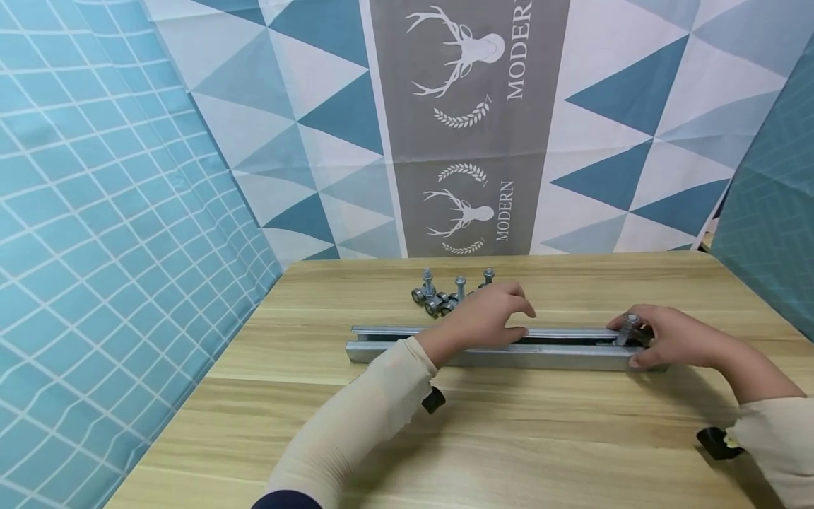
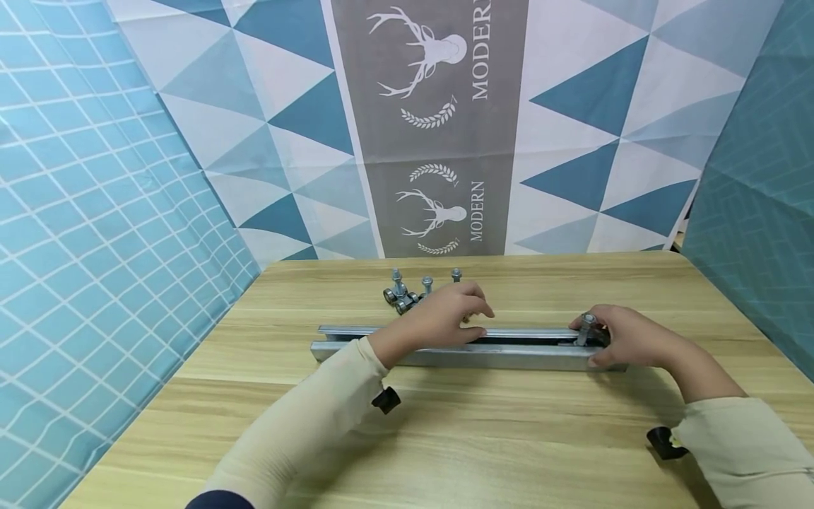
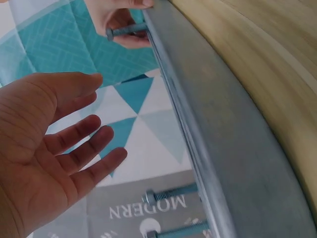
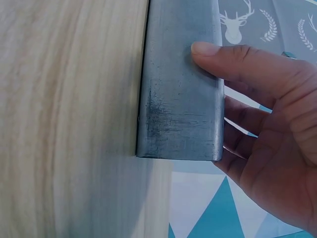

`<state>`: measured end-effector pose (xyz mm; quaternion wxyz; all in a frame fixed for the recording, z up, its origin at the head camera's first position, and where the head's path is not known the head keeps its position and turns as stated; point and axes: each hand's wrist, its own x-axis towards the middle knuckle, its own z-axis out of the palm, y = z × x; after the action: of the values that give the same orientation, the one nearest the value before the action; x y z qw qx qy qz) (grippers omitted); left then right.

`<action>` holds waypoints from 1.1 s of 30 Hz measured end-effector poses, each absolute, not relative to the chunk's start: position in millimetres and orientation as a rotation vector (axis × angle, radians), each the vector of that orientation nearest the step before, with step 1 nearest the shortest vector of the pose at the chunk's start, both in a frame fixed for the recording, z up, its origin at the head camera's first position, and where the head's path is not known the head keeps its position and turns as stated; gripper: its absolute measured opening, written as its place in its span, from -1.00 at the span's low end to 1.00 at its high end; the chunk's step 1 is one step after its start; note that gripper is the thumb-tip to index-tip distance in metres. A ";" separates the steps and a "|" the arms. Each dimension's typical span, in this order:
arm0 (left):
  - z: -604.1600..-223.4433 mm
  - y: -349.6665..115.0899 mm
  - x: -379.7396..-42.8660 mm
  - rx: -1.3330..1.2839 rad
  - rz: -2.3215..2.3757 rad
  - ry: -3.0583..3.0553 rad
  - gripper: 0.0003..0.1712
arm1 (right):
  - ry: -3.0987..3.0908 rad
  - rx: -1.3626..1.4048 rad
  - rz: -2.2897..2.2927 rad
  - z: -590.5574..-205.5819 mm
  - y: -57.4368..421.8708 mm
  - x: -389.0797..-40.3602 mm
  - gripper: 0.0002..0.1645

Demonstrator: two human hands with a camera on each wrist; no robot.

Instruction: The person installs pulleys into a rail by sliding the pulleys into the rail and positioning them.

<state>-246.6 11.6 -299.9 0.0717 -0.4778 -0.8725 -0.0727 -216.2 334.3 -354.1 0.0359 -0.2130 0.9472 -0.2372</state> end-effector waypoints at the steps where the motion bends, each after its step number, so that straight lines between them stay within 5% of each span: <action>1: -300.7 8.0 -247.5 -1.428 -0.233 -2.626 -0.71 | 2.908 -0.654 -0.731 -354.1 334.5 -216.1 -0.29; 12: -304.7 -26.4 -261.4 -1.420 -0.341 -2.496 -0.82 | 2.927 -0.648 -0.736 -353.8 335.5 -214.1 -0.31; 33: -303.7 -47.1 -303.7 -1.212 -0.257 -2.651 -0.72 | 2.945 -0.626 -0.739 -354.8 332.9 -213.6 -0.31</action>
<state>-303.7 -47.1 -303.7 0.1075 -0.4118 -0.9007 -0.0874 -213.6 332.9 -354.8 0.0205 -0.2018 0.9498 -0.2382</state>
